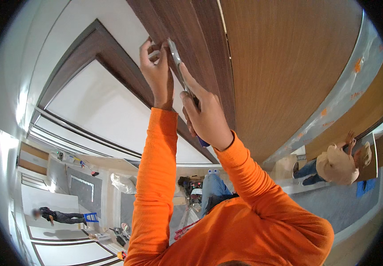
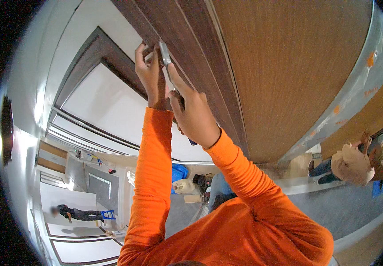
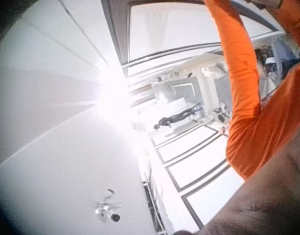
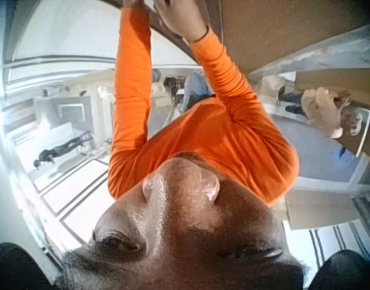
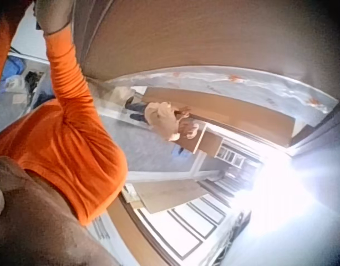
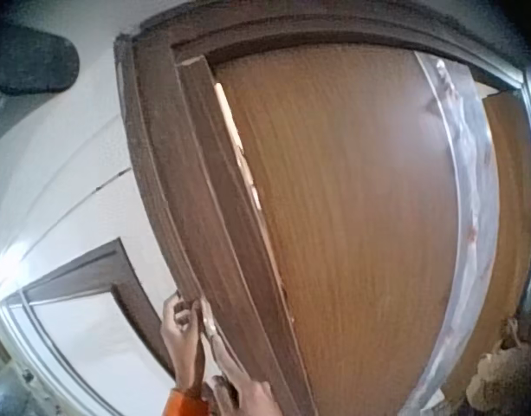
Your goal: The person trims the excess material from the edge of a door using a utility knife while standing on a ladder.
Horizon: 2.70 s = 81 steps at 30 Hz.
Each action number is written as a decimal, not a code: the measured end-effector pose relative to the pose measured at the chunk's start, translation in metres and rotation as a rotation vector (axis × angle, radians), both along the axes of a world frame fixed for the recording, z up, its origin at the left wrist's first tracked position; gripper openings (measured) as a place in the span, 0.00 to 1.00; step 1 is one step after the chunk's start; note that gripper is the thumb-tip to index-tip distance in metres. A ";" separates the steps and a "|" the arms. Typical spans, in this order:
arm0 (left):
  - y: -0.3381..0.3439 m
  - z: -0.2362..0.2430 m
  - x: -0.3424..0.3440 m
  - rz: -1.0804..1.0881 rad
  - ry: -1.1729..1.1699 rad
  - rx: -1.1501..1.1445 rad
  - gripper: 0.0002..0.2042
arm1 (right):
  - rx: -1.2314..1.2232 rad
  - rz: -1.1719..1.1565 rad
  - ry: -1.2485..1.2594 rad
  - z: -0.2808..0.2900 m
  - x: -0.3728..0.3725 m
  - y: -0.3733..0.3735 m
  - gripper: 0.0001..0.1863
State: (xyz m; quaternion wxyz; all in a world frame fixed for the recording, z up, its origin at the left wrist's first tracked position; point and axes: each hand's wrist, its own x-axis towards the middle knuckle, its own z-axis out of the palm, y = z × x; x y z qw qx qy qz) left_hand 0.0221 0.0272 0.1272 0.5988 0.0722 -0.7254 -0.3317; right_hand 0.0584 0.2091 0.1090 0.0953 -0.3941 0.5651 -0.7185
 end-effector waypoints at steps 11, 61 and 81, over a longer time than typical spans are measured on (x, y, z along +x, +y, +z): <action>-0.105 -0.010 0.014 0.158 -0.181 -0.440 0.26 | -0.050 0.039 0.039 0.014 0.012 0.009 0.33; 0.045 -0.012 0.064 -0.614 -0.019 0.602 0.14 | -0.283 -0.395 0.509 -0.021 -0.035 -0.011 0.15; -0.010 -0.096 -0.026 0.399 0.019 -0.420 0.29 | -0.591 -0.632 0.751 -0.032 -0.094 -0.109 0.19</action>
